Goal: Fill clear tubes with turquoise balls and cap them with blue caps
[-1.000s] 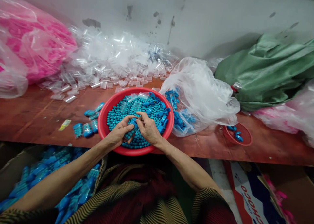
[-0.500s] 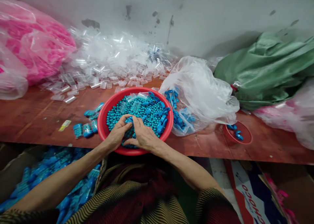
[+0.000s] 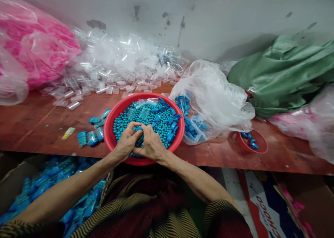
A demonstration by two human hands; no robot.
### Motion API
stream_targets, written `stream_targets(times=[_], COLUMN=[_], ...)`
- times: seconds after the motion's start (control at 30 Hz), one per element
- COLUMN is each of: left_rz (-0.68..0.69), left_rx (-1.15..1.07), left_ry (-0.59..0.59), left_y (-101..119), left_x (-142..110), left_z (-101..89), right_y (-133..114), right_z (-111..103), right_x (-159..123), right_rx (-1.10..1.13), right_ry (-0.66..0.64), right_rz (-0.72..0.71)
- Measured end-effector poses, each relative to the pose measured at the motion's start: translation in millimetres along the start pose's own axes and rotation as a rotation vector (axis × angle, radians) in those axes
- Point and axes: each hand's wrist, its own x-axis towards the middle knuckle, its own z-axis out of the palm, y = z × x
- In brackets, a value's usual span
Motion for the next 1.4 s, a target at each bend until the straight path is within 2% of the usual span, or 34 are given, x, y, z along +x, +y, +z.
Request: stream_targets(times=[0.1,0.2,0.27,0.33,0.43,0.5,0.57,0.6,0.67,0.7,0.8,0.9,1.0,1.2,1.4], left_rz=[0.041,0.114,0.140,0.157,0.244,0.238,0.194,0.185,0.227,0.267,0.328,0.223,0.094,-0.032,-0.080], left_rx=[0.085,0.187,0.274,0.354,0.480,0.646,0.842,0.937,1.094,1.150,1.232,1.340,1.436,1.393,1.283], left_ry=[-0.004,-0.037,-0.056,-0.026,0.180,0.336,0.482,0.540,0.599,0.593,0.426,0.222,0.127,0.063,-0.095], left_y=[-0.3,6.9,15.5,24.5,32.7,32.8,29.7,27.9,25.5,25.2,28.2,31.9,31.4,20.4,18.3], left_x=[5.1,8.6,9.3,10.2,15.7,22.3,29.1,31.9,36.4,38.4,47.5,65.8,89.1,123.3,127.5], left_z=[1.2,-5.4,-19.7,-44.0,-93.0,-123.8,-143.8,-148.0,-144.2,-137.2,-106.2,-78.7,-63.7,-57.2,-66.8], right_y=[-2.6,-3.9,-0.8,6.7,22.1,30.8,36.0,37.3,37.8,37.5,36.1,36.1,38.9,55.0,77.3], right_z=[-2.1,-7.2,-11.2,-15.5,-22.8,-27.4,-30.6,-31.3,-31.3,-30.8,-28.7,-28.7,-31.6,-46.4,-69.2], right_x=[2.1,5.5,6.6,6.6,7.3,11.1,19.1,24.7,38.0,45.0,61.8,65.6,56.9,36.9,27.3], right_rx=[0.020,0.094,0.164,0.216,0.192,0.128,0.064,0.036,-0.008,-0.024,-0.034,-0.002,0.033,0.168,0.381], right_ry=[-0.020,-0.122,-0.215,-0.261,-0.256,-0.263,-0.262,-0.257,-0.239,-0.228,-0.182,-0.132,-0.126,-0.074,-0.008], right_rz=[0.044,0.085,0.083,0.075,0.083,0.083,0.082,0.081,0.078,0.076,0.065,0.078,0.107,0.153,0.303])
